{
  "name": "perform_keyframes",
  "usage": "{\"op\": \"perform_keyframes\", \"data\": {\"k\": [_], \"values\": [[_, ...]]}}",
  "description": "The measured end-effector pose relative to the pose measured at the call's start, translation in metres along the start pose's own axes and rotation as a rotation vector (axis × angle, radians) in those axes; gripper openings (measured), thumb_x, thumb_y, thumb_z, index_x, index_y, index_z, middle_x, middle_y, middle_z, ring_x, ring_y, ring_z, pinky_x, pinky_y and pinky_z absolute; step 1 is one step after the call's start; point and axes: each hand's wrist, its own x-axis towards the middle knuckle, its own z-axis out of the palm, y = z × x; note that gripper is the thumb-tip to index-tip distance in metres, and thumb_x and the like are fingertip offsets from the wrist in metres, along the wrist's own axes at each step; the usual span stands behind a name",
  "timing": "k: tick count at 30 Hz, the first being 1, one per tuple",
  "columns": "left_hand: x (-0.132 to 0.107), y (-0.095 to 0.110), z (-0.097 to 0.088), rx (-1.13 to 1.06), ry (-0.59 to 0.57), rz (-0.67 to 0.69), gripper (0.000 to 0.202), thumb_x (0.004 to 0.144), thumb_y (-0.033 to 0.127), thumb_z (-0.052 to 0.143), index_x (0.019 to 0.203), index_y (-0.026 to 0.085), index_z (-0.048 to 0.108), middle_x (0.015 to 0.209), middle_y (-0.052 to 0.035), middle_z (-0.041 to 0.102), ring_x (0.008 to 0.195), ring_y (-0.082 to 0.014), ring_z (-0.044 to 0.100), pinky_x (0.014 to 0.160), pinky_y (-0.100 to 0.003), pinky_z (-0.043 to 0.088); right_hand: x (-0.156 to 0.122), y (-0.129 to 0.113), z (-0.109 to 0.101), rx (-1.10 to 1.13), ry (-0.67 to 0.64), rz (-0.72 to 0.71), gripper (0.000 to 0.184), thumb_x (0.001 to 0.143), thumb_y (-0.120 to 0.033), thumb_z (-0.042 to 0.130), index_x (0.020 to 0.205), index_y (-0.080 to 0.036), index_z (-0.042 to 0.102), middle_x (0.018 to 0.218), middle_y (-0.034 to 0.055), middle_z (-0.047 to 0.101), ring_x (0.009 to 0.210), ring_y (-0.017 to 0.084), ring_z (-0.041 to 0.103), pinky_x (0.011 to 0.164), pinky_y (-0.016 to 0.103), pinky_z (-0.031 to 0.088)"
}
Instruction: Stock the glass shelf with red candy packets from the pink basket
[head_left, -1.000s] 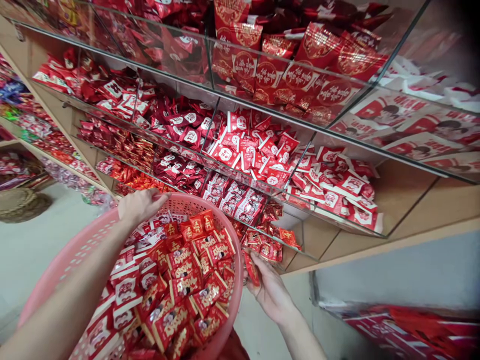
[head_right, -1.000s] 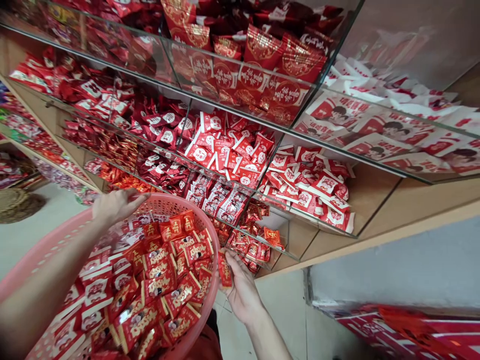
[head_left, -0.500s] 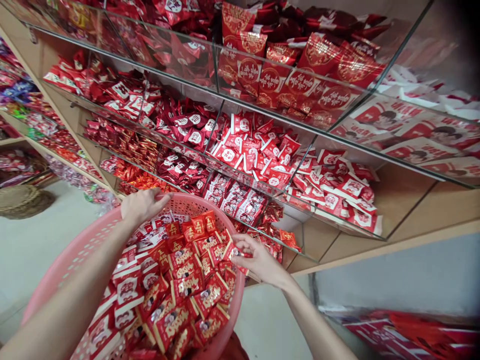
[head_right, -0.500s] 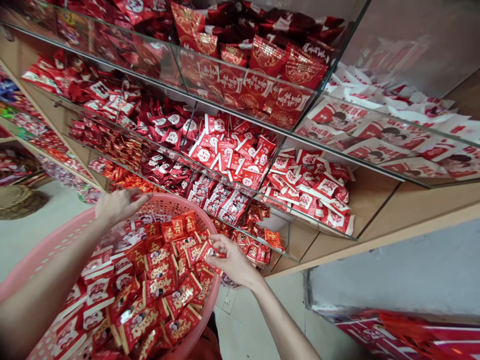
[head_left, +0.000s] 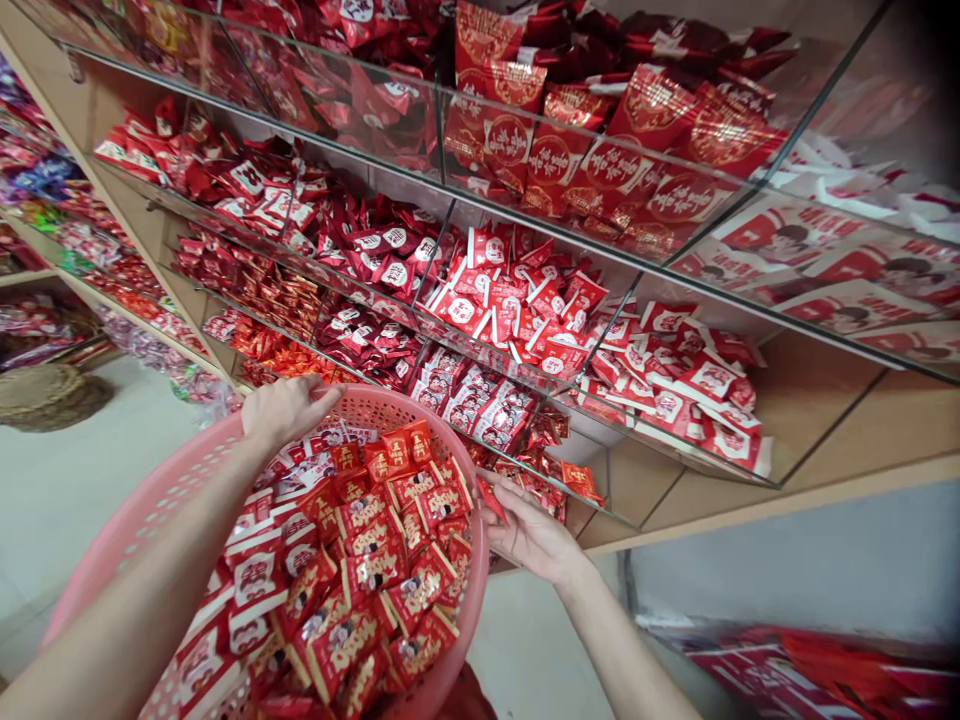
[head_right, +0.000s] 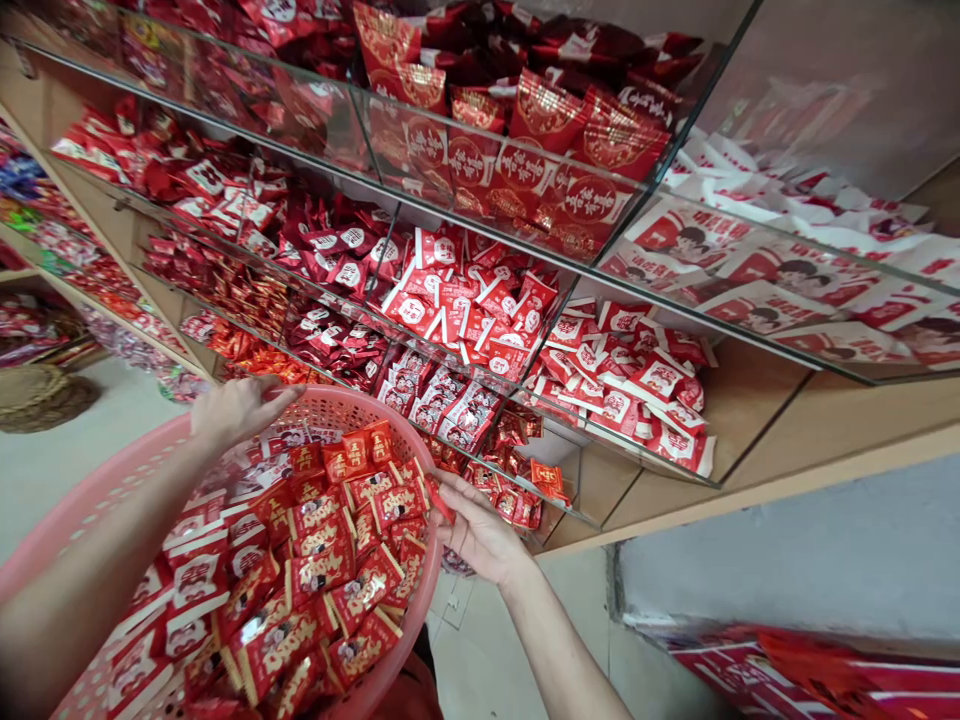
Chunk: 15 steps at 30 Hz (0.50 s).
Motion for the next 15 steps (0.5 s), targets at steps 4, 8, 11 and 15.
{"op": "perform_keyframes", "data": {"k": [4,8,11,15], "values": [[0.001,0.003,-0.001,-0.004,0.001,0.004,0.079,0.076,0.072,0.018,0.107,0.019,0.068,0.094,-0.0198,0.070,0.089,-0.0383,0.064,0.068,-0.040,0.045,-0.004,-0.002,0.004,-0.073,-0.035,-0.028,0.042,0.066,-0.021,0.079,0.106,-0.024,0.065,0.066,-0.0070,0.056,0.058,0.005,0.050,0.053,0.015,0.040],[0.001,0.004,-0.002,-0.010,-0.009,0.000,0.080,0.075,0.072,0.018,0.108,0.019,0.067,0.093,-0.0200,0.071,0.089,-0.0388,0.064,0.068,-0.040,0.044,0.003,-0.011,0.012,-0.370,-0.038,-0.194,0.043,0.071,-0.024,0.075,0.112,-0.027,0.062,0.095,-0.0027,0.063,0.075,0.008,0.057,0.071,0.022,0.046],[0.002,0.005,-0.001,-0.009,-0.008,0.000,0.079,0.075,0.072,0.018,0.107,0.019,0.068,0.092,-0.0200,0.071,0.089,-0.0385,0.064,0.067,-0.040,0.044,0.019,-0.022,0.017,-0.857,-0.040,-0.449,0.046,0.072,-0.025,0.074,0.116,-0.026,0.059,0.113,0.0009,0.062,0.103,0.016,0.056,0.095,0.032,0.040],[0.004,0.004,0.001,-0.018,0.003,0.011,0.078,0.075,0.072,0.019,0.105,0.020,0.069,0.094,-0.0198,0.071,0.089,-0.0381,0.064,0.068,-0.040,0.044,0.047,-0.033,0.024,-1.373,-0.166,-0.592,0.046,0.076,-0.022,0.069,0.120,-0.025,0.056,0.119,0.0043,0.060,0.109,0.019,0.054,0.097,0.037,0.038]]}}
